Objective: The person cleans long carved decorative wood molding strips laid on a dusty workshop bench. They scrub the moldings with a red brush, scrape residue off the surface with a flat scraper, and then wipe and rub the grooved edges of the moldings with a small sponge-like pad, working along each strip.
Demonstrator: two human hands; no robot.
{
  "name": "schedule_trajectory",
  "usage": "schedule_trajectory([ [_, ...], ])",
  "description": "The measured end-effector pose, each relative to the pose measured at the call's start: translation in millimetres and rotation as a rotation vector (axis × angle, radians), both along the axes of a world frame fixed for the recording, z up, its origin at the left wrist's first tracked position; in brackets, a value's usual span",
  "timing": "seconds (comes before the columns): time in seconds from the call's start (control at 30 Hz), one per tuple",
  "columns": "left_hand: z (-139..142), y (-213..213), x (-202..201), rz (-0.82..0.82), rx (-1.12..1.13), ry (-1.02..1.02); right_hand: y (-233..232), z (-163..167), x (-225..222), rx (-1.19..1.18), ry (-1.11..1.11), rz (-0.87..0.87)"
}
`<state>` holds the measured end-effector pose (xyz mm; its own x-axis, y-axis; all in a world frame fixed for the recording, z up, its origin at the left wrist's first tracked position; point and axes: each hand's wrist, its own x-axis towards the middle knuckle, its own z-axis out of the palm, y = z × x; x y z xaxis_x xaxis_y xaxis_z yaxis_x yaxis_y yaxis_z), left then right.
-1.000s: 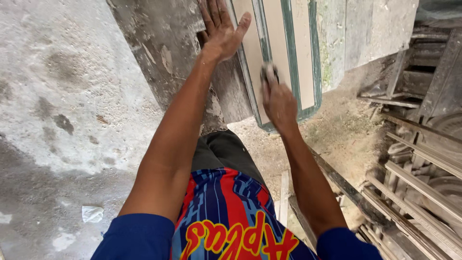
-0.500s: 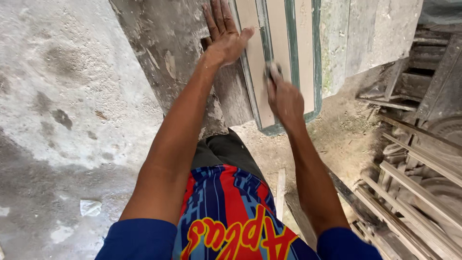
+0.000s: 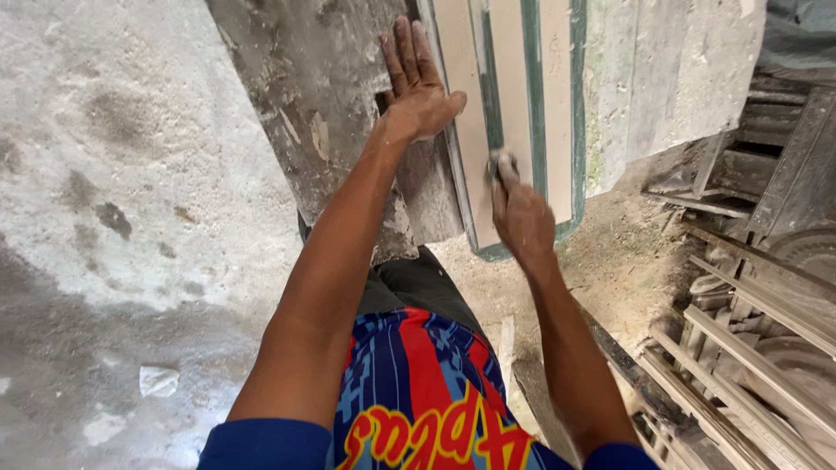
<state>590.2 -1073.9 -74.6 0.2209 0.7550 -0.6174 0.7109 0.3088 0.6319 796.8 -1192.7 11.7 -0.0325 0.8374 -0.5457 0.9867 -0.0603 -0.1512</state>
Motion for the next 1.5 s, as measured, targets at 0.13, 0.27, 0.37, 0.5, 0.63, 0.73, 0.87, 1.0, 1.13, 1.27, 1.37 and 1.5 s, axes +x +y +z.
schedule_trajectory([
  [0.13,-3,7,-1,0.015,0.079,0.014,97,-30,-27,0.192,0.089,0.123],
  [0.27,-12,9,-4,0.016,0.059,-0.026,219,-57,-65,0.375,-0.025,0.303],
  [0.37,-11,8,-3,0.018,0.197,-0.008,220,-54,-66,0.176,0.137,0.097],
  [0.5,5,9,-2,0.006,-0.144,-0.040,120,-35,-37,0.142,0.082,0.090],
  [0.63,26,16,-7,-0.024,-0.111,0.004,96,-39,-23,0.115,0.070,0.056],
  [0.73,32,19,-11,-0.054,-0.117,0.003,162,-63,-31,0.031,0.068,-0.043],
  [0.87,24,18,-10,-0.030,-0.172,-0.032,267,-87,-52,0.461,0.137,0.317],
  [1.0,15,16,-8,-0.080,0.074,0.009,260,-71,-60,0.266,0.121,0.198],
  [1.13,25,20,-10,-0.086,-0.090,0.016,153,-28,-50,0.126,0.085,0.075],
  [1.27,33,24,-11,-0.091,-0.181,0.025,147,-17,-57,0.097,0.066,0.067],
  [1.37,19,22,-9,-0.072,-0.228,-0.016,230,-38,-83,0.073,0.084,0.073],
  [1.5,-10,15,-6,-0.053,0.469,0.005,321,-64,-109,0.165,0.077,0.120],
])
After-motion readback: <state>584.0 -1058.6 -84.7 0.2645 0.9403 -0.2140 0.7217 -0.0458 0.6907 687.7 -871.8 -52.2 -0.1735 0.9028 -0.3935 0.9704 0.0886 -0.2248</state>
